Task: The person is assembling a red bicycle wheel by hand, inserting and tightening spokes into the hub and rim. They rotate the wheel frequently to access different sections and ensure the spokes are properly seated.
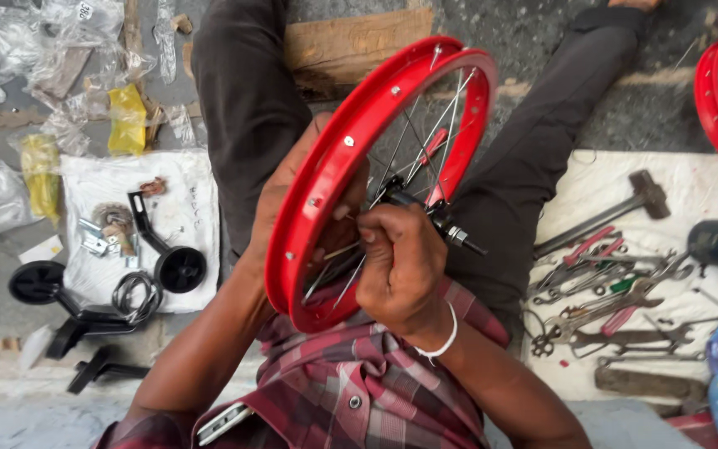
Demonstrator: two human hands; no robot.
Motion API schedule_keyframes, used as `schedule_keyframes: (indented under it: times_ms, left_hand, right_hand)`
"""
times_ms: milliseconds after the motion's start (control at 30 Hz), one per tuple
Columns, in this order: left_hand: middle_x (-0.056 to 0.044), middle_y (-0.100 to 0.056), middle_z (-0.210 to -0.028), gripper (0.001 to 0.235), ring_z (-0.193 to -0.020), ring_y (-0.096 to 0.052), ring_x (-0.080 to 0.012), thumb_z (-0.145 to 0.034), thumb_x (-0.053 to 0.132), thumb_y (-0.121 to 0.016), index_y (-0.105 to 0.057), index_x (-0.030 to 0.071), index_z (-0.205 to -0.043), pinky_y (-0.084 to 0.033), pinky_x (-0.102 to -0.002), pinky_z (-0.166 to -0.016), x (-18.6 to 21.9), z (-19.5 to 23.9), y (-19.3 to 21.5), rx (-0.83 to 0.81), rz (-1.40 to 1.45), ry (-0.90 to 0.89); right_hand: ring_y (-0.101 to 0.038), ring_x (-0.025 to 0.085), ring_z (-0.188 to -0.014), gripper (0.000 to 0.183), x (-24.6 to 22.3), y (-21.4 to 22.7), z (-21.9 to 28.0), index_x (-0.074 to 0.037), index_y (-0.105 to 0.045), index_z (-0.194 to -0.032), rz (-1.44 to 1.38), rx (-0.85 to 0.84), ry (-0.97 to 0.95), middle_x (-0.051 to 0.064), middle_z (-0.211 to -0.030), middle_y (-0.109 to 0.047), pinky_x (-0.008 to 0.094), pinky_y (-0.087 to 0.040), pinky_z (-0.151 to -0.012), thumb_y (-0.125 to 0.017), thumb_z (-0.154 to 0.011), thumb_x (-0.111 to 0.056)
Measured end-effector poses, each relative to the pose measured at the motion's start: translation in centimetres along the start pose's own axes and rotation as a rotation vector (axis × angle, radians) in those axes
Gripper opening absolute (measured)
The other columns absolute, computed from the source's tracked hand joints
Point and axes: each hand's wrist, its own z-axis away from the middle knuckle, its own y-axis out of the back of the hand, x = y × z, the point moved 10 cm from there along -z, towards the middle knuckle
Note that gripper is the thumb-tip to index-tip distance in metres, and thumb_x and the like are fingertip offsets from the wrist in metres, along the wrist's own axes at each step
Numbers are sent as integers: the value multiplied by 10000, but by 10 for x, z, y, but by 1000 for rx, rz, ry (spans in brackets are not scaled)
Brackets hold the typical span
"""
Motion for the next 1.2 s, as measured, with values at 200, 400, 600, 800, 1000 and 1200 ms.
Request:
schedule_keyframes:
  times_ms: [200,400,600,800,1000,1200]
  left_hand:
    - [-136,-516,-827,704,-430,-469,-156,-951,96,-699,-336,63,-1554,-446,-251,-401,-1,4,-5,-66,51,22]
    - [-142,-509,-885,779,-483,-461,-166,-892,54,-681,-326,69,-1585,-473,-263,-435,6,-2,11,12,82,-22]
    - [-123,-509,-849,600,-434,-462,-154,-946,80,-666,-393,24,-1477,-443,-254,-454,1,4,31,31,56,-26]
    - [-94,-511,-835,418,-431,-450,-134,-962,103,-654,-479,-9,-1324,-426,-237,-474,1,8,40,23,92,-59]
    - [-92,-517,-818,395,-424,-445,-138,-984,94,-649,-504,-13,-1335,-425,-235,-447,3,4,20,-9,79,-75]
    - [-129,-531,-989,641,-458,-486,-152,-830,-7,-681,-393,58,-1399,-473,-259,-426,9,-5,8,20,121,-117]
  right_hand:
    - [-590,262,-735,67,1,0,-4,-7,-577,-1065,23,43,-4,108,-887,-626,376,-476,-679,-597,-1029,47]
    - [-651,268,-796,76,14,-1,-6,-3,-576,-1085,-19,52,-111,123,-928,-628,366,-523,-722,-583,-1035,54]
    - [-657,290,-863,91,13,-4,-5,-15,-580,-1116,1,30,-73,97,-972,-661,360,-524,-733,-582,-1053,51]
    - [-638,293,-842,75,15,-9,-8,-18,-584,-1094,5,8,-89,100,-972,-670,388,-513,-769,-587,-1041,34]
    - [-659,269,-857,91,20,-8,-9,-13,-570,-1128,-21,40,-102,99,-978,-669,344,-529,-731,-572,-1058,45]
    - [-685,183,-767,102,27,-13,-4,28,-519,-1180,-103,39,-148,113,-936,-652,310,-539,-703,-546,-1082,33]
